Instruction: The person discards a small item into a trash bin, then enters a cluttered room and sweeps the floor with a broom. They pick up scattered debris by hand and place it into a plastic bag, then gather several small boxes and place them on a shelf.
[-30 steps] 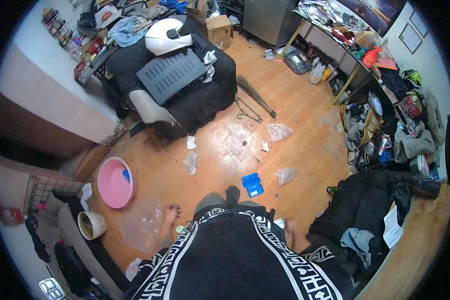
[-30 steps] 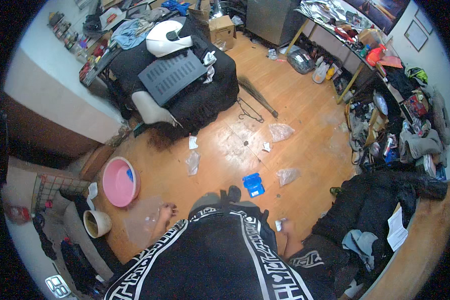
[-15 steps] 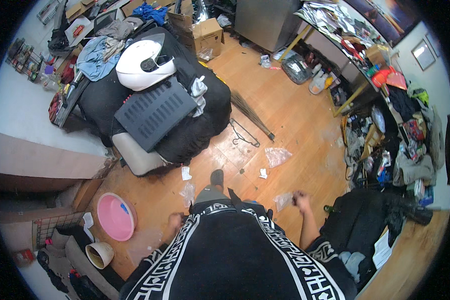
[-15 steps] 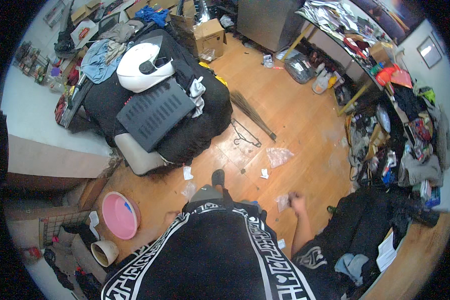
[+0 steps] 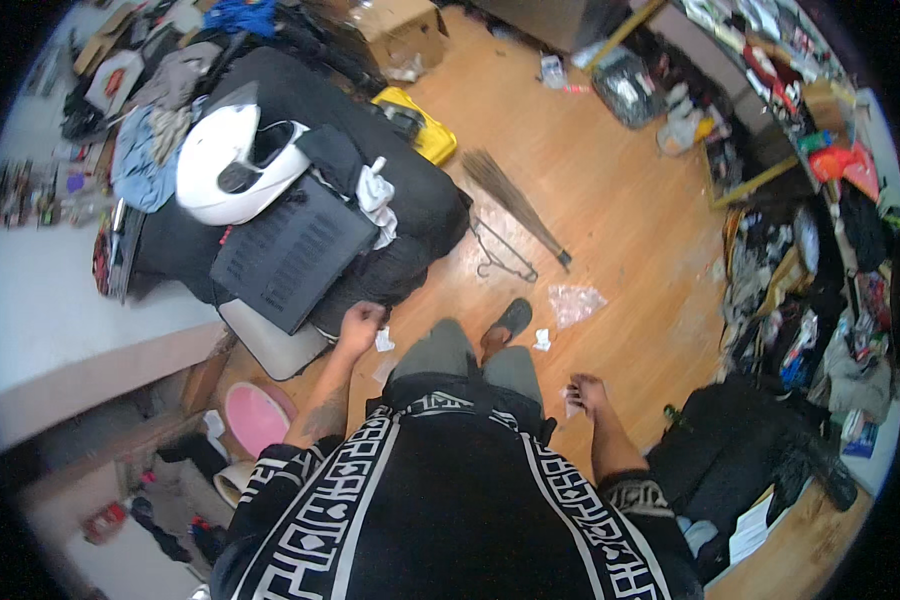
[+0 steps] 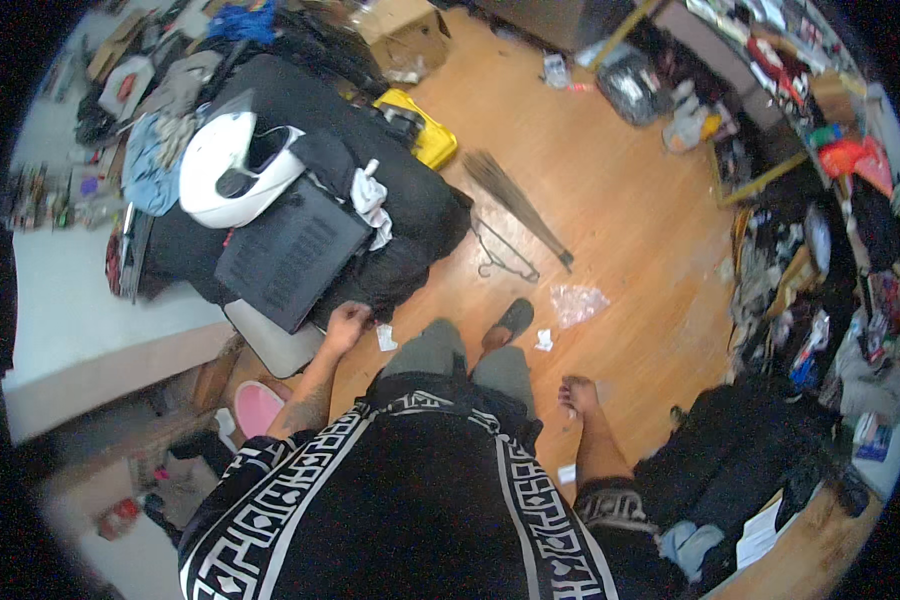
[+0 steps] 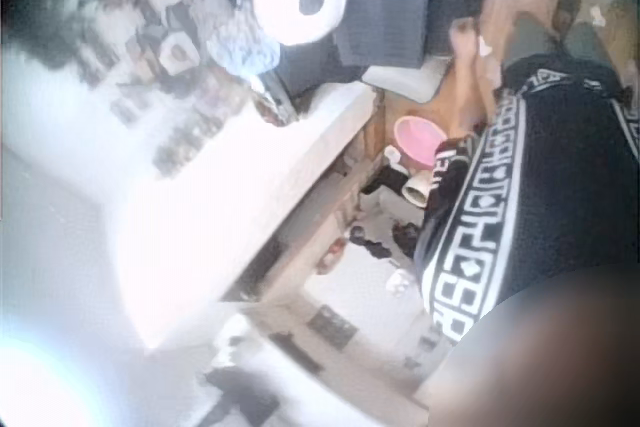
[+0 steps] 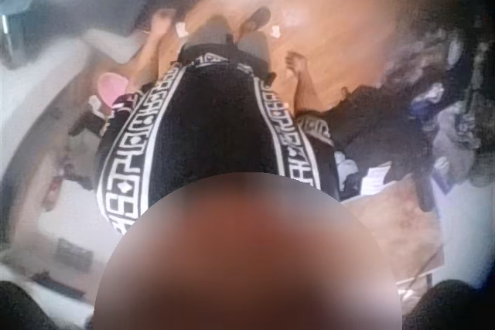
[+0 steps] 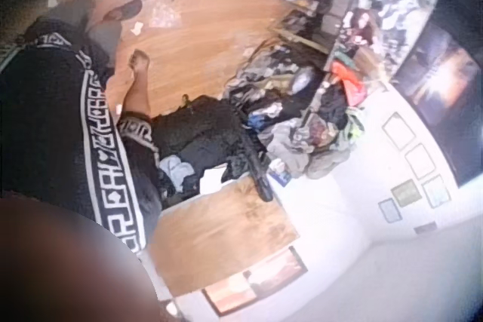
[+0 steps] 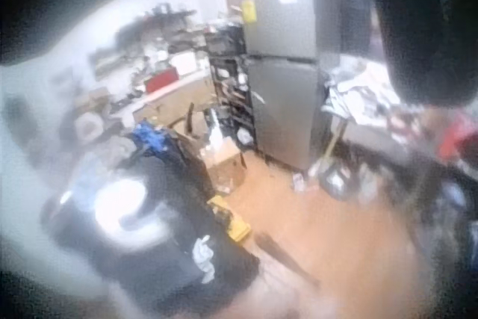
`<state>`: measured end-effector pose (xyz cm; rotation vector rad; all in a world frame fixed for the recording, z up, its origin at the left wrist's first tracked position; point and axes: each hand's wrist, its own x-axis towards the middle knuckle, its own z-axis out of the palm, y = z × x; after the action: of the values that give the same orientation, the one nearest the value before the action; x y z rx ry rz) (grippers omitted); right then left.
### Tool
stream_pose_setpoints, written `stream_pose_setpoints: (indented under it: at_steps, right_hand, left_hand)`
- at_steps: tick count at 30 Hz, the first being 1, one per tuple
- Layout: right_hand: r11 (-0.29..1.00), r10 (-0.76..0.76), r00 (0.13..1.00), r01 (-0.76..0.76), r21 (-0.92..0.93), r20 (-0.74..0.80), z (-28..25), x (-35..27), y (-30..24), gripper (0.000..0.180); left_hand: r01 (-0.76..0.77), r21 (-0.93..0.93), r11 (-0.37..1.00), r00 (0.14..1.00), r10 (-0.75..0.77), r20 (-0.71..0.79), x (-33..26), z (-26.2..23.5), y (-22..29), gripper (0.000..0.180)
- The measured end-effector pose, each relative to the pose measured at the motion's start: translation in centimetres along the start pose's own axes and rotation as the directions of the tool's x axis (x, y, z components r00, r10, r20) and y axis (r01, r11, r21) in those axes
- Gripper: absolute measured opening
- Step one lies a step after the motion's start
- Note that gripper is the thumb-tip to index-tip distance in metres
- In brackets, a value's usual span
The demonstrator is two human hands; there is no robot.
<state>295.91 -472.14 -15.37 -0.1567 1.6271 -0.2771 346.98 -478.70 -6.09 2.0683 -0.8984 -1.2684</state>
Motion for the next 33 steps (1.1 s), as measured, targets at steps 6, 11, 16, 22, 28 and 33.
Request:
stream_pose_setpoints:
  at_steps: [6,11,16,22,28,33]
  right_hand:
    - [0.972,-0.054,0.998,0.057,-0.228,0.019,6.5,13.7,-4.7,0.054]
    - [0.697,-0.508,0.861,0.394,-0.599,-0.025,8.9,36.0,-6.4,0.084]
    - [0.082,-0.861,0.487,0.418,-0.905,0.147,9.5,50.7,-13.7,0.079]
    - [-0.049,-0.724,0.659,0.245,-0.968,0.203,9.1,57.5,-16.8,0.070]
    - [0.080,-0.672,0.712,0.344,-0.935,0.204,2.2,47.7,-13.9,0.090]
    - [0.199,-0.572,0.820,0.117,-0.973,-0.019,-5.9,31.5,-6.2,0.065]
  left_hand:
    - [-0.037,0.330,0.943,0.905,-0.108,0.412,12.7,13.1,-1.3,0.021]
    - [-0.195,0.600,0.776,0.801,-0.228,0.554,28.9,28.9,-14.6,0.031]
    - [-0.244,0.672,0.699,0.874,-0.142,0.465,39.3,39.0,-26.3,0.034]
    - [-0.528,0.677,0.513,0.815,0.082,0.574,41.8,41.6,-34.1,0.039]
    - [-0.564,0.666,0.489,0.739,-0.062,0.671,39.3,38.2,-30.4,0.031]
    - [-0.005,0.430,0.903,0.814,-0.246,0.526,33.9,35.9,-22.9,0.019]
